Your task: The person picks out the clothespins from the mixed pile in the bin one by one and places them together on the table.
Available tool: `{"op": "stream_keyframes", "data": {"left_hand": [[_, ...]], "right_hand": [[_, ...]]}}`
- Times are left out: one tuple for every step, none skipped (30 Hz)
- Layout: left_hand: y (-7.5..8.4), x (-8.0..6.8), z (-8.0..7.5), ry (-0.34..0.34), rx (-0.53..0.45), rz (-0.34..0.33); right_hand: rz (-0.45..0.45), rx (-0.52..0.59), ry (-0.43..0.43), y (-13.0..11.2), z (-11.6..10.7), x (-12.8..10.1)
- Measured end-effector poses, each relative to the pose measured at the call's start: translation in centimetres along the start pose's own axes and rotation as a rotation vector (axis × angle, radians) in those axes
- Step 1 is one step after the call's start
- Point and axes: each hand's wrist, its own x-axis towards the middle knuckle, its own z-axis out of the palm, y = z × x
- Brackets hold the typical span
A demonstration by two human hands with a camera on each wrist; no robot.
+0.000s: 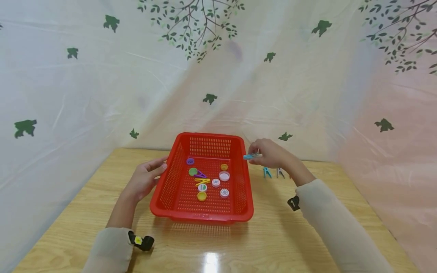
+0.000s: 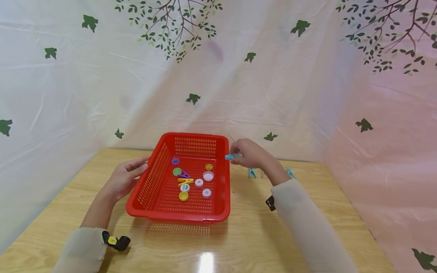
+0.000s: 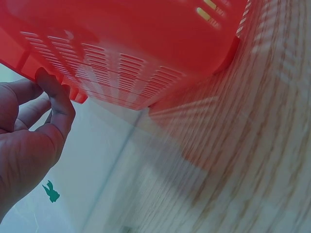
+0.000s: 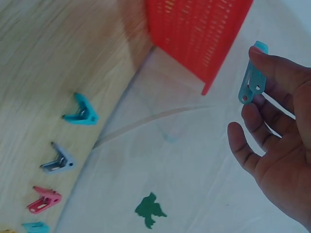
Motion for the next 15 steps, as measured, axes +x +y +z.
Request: {"op": "stream_keyframes", "data": {"left_hand": [[0.0,0.0,0.0,-0.002,-0.001,0.002],[0.0,0.0,0.0,-0.002,-0.001,0.004],[0.0,0.0,0.0,-0.004,-0.002,0.006],[0.0,0.0,0.0,-0.005,-0.002,0.006],[0.0,0.0,0.1,-0.006,-0.002,0.006],[0.0,0.0,0.1,-0.006,-0.002,0.006],[-0.1,0.0,0.1,-0.005,-0.002,0.005],[-0.1,0.0,0.1,-0.005,-0.002,0.005],[0.0,0.0,0.1,-0.005,-0.002,0.005],[-0.1,0.0,0.1,-0.005,-0.001,0.005],[0.0,0.0,0.1,-0.005,-0.002,0.006],[-0.1,0.0,0.1,-0.005,-0.001,0.006],[-0.1,0.0,0.1,-0.006,-0.001,0.006],[-0.1,0.0,0.1,-0.006,-0.002,0.006],[-0.1,0.0,0.0,-0.007,-0.003,0.006]], "right_hand": [[0.001,-0.008,-0.005,0.4,0.1,-0.2],[-0.001,-0.02,-0.009,0.7,0.2,-0.4],[-0.001,-0.031,-0.012,1.0,0.2,-0.6],[-0.006,-0.043,-0.016,1.3,0.3,-0.8],[-0.013,-0.051,-0.02,1.6,0.3,-1.0],[-0.016,-0.059,-0.027,1.9,0.3,-1.2],[-0.021,-0.064,-0.034,2.2,0.3,-1.4],[-0.023,-0.066,-0.04,2.4,0.4,-1.6],[-0.023,-0.07,-0.046,2.7,0.4,-1.8],[-0.028,-0.075,-0.052,3.0,0.5,-2.0],[-0.03,-0.08,-0.058,3.2,0.6,-2.2],[-0.029,-0.086,-0.064,3.5,0.7,-2.3],[-0.031,-0.088,-0.068,3.7,0.8,-2.5],[-0.03,-0.09,-0.07,4.0,0.9,-2.7],[-0.029,-0.087,-0.076,4.2,1.0,-2.8]]}}
